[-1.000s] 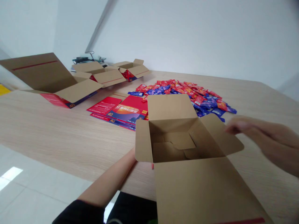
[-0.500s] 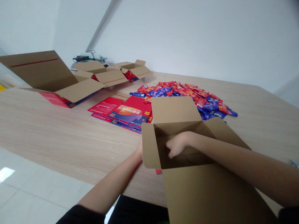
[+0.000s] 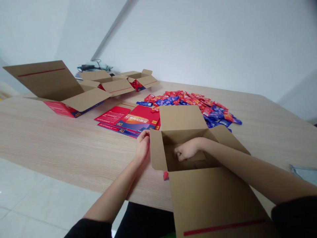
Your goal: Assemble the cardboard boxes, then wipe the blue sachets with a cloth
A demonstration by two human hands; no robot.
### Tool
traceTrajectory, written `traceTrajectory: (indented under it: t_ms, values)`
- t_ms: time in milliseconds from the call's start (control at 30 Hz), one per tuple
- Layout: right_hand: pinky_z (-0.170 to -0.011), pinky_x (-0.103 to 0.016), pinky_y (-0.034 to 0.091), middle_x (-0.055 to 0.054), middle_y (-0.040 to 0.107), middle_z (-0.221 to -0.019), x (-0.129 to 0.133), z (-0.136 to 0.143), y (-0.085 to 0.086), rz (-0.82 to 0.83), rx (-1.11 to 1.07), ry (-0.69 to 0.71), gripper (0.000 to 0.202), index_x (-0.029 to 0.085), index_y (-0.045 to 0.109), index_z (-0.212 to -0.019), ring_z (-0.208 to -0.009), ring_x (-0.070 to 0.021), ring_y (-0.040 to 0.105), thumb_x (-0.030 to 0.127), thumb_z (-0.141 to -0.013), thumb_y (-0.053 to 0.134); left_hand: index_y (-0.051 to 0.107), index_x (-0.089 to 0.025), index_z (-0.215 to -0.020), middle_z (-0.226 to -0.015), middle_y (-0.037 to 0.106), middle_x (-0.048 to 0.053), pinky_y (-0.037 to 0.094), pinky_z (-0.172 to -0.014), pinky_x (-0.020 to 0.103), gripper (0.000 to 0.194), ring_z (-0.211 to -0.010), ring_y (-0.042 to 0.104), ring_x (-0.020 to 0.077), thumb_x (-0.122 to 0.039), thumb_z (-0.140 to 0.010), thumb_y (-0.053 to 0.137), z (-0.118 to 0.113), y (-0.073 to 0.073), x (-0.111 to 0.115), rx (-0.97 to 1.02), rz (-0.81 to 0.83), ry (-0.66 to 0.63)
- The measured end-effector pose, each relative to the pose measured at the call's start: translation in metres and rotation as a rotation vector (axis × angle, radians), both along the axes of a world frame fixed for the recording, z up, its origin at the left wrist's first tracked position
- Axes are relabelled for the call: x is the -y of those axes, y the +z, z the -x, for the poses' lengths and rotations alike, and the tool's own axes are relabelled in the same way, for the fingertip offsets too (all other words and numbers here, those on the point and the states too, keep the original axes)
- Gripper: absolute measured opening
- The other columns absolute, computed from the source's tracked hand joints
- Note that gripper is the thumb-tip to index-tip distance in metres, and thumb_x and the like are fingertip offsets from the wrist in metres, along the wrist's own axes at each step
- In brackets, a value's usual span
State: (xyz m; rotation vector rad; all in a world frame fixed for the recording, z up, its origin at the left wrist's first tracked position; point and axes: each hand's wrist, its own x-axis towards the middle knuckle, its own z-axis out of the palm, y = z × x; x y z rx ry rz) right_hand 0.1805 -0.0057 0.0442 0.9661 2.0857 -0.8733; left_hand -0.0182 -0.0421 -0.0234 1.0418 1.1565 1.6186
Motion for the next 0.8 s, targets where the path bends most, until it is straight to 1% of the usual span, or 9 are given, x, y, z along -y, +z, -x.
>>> traceTrajectory:
  t_ms: [100, 200, 233, 300, 400, 467, 567, 667, 800]
  values:
    - [-0.089, -0.033, 0.050, -0.011, 0.069, -0.123, 0.026, -0.041, 0.041, -0.057, -0.148, -0.088, 0.045, 0.017, 0.059, -0.134, -0.105, -0.0220, 0.066, 0.035, -0.094, 0.050, 0.062, -0.017, -0.074, -0.074, 0.062, -0.002, 0.047, -0.074, 0.023, 0.014, -0.074, 0.058, 0.0117, -0.006, -0.077, 0.055, 0.026, 0.033, 0.003, -0.057, -0.142, 0.114]
    - [-0.094, -0.036, 0.050, -0.008, 0.069, -0.127, 0.069, -0.086, 0.066, -0.080, -0.292, -0.278, 0.056, 0.028, 0.060, -0.136, -0.114, -0.0260, 0.065, 0.049, -0.085, 0.065, 0.065, -0.020, -0.085, -0.082, 0.066, -0.002, 0.047, -0.078, 0.023, 0.020, -0.081, 0.061, 0.0119, -0.006, -0.088, 0.051, 0.035, 0.085, 0.032, -0.440, -0.466, 0.167]
    - [-0.097, -0.038, 0.049, -0.006, 0.067, -0.132, 0.083, -0.097, 0.067, -0.116, -0.276, -0.310, 0.057, 0.031, 0.060, -0.135, -0.117, -0.0273, 0.065, 0.047, -0.082, 0.070, 0.066, -0.021, -0.089, -0.087, 0.068, -0.001, 0.048, -0.080, 0.024, 0.023, -0.084, 0.063, 0.0125, -0.005, -0.091, 0.048, 0.031, 0.101, 0.045, -0.604, -0.546, 0.080]
    - [-0.096, -0.040, 0.049, -0.006, 0.066, -0.135, 0.107, -0.109, 0.057, -0.221, -0.270, -0.350, 0.053, 0.032, 0.063, -0.130, -0.120, -0.0297, 0.064, 0.041, -0.078, 0.074, 0.067, -0.022, -0.108, -0.100, 0.073, 0.001, 0.052, -0.082, 0.026, 0.026, -0.092, 0.068, 0.0145, -0.010, -0.098, 0.046, 0.013, 0.122, 0.072, -0.963, -0.600, -0.329]
    - [-0.091, -0.042, 0.049, -0.008, 0.072, -0.121, 0.126, -0.107, 0.026, -0.428, -0.316, -0.328, 0.030, 0.026, 0.068, -0.111, -0.113, -0.0312, 0.066, 0.034, -0.082, 0.071, 0.065, -0.016, -0.120, -0.117, 0.074, 0.013, 0.056, -0.091, 0.040, 0.032, -0.108, 0.070, 0.0286, -0.033, -0.093, 0.070, -0.026, 0.117, 0.096, -1.482, -0.483, -0.651]
    - [-0.085, -0.043, 0.049, -0.008, 0.074, -0.106, 0.132, -0.102, 0.007, -0.599, -0.308, -0.288, 0.013, 0.023, 0.067, -0.097, -0.103, -0.0317, 0.069, 0.030, -0.086, 0.065, 0.069, -0.013, -0.101, -0.089, 0.077, 0.012, 0.058, -0.083, 0.042, 0.024, -0.085, 0.075, 0.0307, -0.029, -0.086, 0.078, -0.048, 0.102, 0.099, -1.722, -0.343, -0.748]
    - [-0.069, -0.038, 0.045, -0.006, 0.074, -0.087, 0.142, -0.111, -0.002, -0.773, -0.264, -0.277, 0.007, 0.024, 0.064, -0.086, -0.086, -0.0306, 0.072, 0.027, -0.090, 0.058, 0.066, -0.016, -0.093, -0.075, 0.075, 0.006, 0.057, -0.074, 0.039, 0.004, -0.067, 0.073, 0.0260, -0.020, -0.094, 0.065, -0.068, 0.092, 0.090, -1.782, -0.335, -0.772]
    - [-0.062, -0.034, 0.040, -0.004, 0.073, -0.079, 0.150, -0.143, 0.011, -0.867, -0.251, -0.365, 0.012, 0.026, 0.061, -0.081, -0.079, -0.0293, 0.072, 0.033, -0.090, 0.059, 0.064, -0.017, -0.106, -0.095, 0.076, 0.008, 0.055, -0.091, 0.044, 0.011, -0.088, 0.073, 0.0258, -0.018, -0.099, 0.056, -0.079, 0.104, 0.079, -1.625, -0.616, -0.620]
    - [-0.064, -0.034, 0.040, -0.005, 0.075, -0.086, 0.134, -0.211, 0.046, -1.023, -0.138, -0.600, 0.017, 0.028, 0.065, -0.090, -0.080, -0.0302, 0.072, 0.044, -0.090, 0.060, 0.057, -0.017, -0.122, -0.122, 0.067, 0.014, 0.049, -0.098, 0.044, 0.033, -0.114, 0.062, 0.0266, -0.004, -0.092, 0.051, -0.089, 0.112, 0.063, -1.240, -0.987, -0.198]
